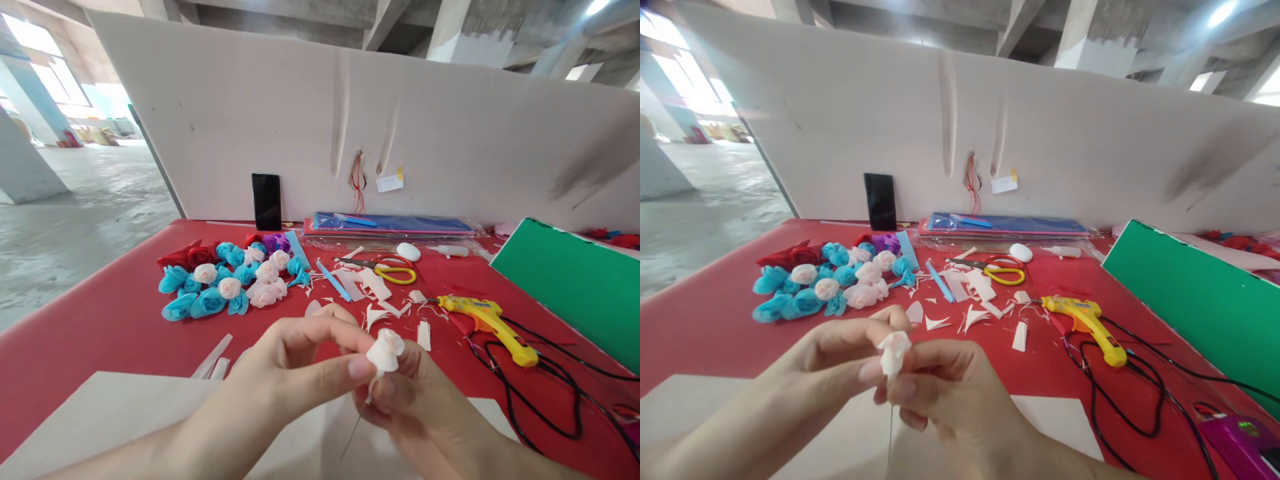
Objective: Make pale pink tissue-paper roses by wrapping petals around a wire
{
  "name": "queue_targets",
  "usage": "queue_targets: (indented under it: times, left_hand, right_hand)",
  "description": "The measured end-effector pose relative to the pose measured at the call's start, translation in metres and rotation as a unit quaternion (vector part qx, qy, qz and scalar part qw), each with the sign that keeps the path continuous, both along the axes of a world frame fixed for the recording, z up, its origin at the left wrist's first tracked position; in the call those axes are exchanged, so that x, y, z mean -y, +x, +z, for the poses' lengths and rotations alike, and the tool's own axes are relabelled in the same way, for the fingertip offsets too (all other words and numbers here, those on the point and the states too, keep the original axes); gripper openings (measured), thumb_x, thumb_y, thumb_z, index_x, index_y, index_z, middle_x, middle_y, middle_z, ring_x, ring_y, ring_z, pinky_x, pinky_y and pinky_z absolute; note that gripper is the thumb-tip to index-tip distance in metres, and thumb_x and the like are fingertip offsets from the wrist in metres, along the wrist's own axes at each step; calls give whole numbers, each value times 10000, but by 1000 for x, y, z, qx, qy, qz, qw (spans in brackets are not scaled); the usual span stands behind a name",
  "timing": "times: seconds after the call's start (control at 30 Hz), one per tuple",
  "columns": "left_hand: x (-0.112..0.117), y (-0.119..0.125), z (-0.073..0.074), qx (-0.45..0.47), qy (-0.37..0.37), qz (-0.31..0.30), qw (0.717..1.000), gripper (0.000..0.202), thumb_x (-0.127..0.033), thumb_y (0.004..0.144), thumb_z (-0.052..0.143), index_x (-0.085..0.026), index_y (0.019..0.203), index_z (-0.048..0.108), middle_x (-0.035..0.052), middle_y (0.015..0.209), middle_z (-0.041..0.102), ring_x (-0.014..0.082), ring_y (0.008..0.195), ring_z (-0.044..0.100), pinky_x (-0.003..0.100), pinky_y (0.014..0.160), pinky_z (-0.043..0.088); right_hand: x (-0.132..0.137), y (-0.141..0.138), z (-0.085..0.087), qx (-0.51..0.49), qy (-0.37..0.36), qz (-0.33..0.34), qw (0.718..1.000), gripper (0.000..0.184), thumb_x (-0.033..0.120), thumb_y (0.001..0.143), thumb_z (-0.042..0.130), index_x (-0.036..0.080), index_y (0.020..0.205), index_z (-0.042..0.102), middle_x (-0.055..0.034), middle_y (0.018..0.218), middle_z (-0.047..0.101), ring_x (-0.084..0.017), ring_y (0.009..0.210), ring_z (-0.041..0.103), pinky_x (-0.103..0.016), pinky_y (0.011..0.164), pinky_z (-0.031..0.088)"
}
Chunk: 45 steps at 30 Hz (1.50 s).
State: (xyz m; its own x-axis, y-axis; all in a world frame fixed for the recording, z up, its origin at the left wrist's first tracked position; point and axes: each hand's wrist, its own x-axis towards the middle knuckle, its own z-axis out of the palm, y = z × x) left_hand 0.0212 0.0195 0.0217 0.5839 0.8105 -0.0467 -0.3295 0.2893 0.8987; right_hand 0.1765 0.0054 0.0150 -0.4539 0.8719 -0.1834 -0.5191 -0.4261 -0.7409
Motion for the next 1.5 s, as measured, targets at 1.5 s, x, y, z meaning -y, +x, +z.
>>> queue_targets:
  times: [1.5]
  left_hand:
    - [6, -6, 8, -6, 109, 17, 994, 102, -333, 837, 711, -274, 770, 762, -51, 771, 629, 121, 786, 557, 176, 762, 449]
  right_hand:
    - [-19, 27, 6, 238, 582, -179, 757, 74, 155, 830, 708, 148, 793, 772, -49, 766, 766, -92, 697, 718, -107, 685, 575]
